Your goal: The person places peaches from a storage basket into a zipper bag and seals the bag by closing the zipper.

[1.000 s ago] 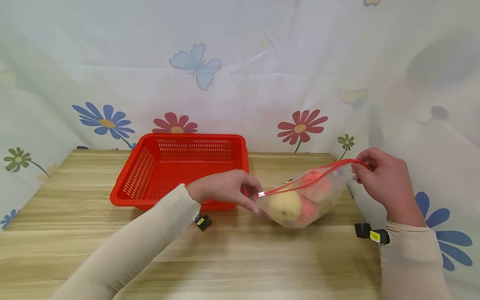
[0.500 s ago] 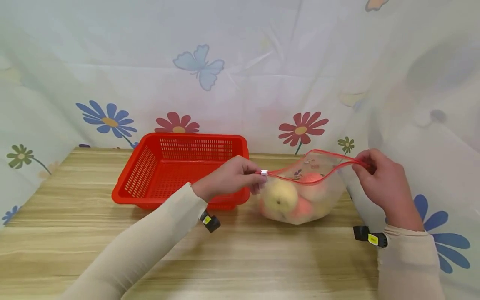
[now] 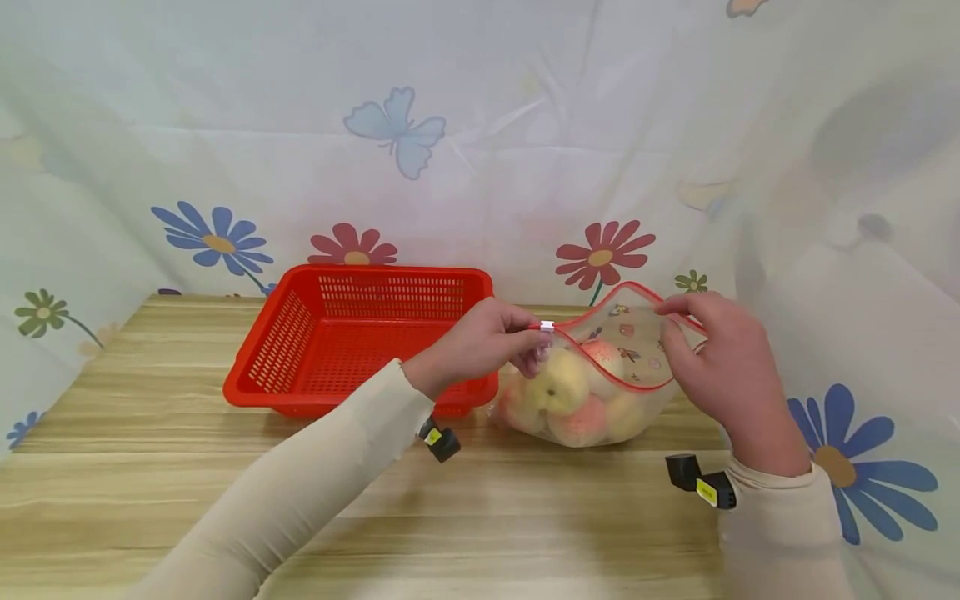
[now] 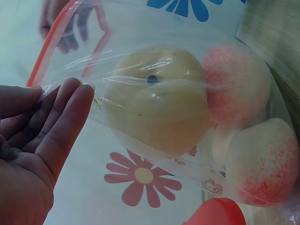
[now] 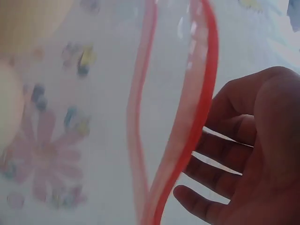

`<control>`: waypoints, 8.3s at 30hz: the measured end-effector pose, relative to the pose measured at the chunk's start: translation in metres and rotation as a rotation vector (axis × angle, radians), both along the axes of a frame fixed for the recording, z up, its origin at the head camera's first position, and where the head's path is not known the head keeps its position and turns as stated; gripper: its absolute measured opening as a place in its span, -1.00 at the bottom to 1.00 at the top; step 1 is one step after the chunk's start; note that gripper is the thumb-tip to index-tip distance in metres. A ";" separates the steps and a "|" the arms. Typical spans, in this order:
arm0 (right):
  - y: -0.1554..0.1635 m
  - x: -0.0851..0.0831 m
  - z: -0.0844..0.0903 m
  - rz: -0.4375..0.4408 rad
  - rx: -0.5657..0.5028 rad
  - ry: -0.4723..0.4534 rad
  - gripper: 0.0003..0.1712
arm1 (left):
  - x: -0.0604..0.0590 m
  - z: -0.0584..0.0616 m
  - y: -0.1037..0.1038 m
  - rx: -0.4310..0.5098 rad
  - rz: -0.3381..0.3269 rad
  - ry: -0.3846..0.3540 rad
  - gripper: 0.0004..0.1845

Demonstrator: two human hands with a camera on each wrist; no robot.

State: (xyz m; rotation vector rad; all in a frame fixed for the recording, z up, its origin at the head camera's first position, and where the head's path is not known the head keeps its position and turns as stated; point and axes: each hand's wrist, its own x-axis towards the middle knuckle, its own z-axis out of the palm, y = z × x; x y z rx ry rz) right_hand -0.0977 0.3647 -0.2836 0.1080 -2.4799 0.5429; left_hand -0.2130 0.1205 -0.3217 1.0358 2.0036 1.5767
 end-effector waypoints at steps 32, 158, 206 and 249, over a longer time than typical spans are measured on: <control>-0.069 -0.034 0.010 0.367 0.299 -0.056 -0.82 | 0.000 0.005 -0.007 -0.026 -0.068 0.145 -0.73; -0.005 -0.012 -0.003 0.207 0.347 -0.128 -0.83 | -0.033 -0.017 -0.060 -0.005 0.109 0.091 -0.82; 0.041 0.010 -0.011 0.060 0.329 -0.105 -0.82 | -0.040 -0.018 -0.063 -0.010 0.147 0.064 -0.78; 0.021 0.058 -0.034 0.182 0.066 -0.108 -0.74 | -0.081 -0.001 -0.016 -0.105 0.210 0.029 -0.80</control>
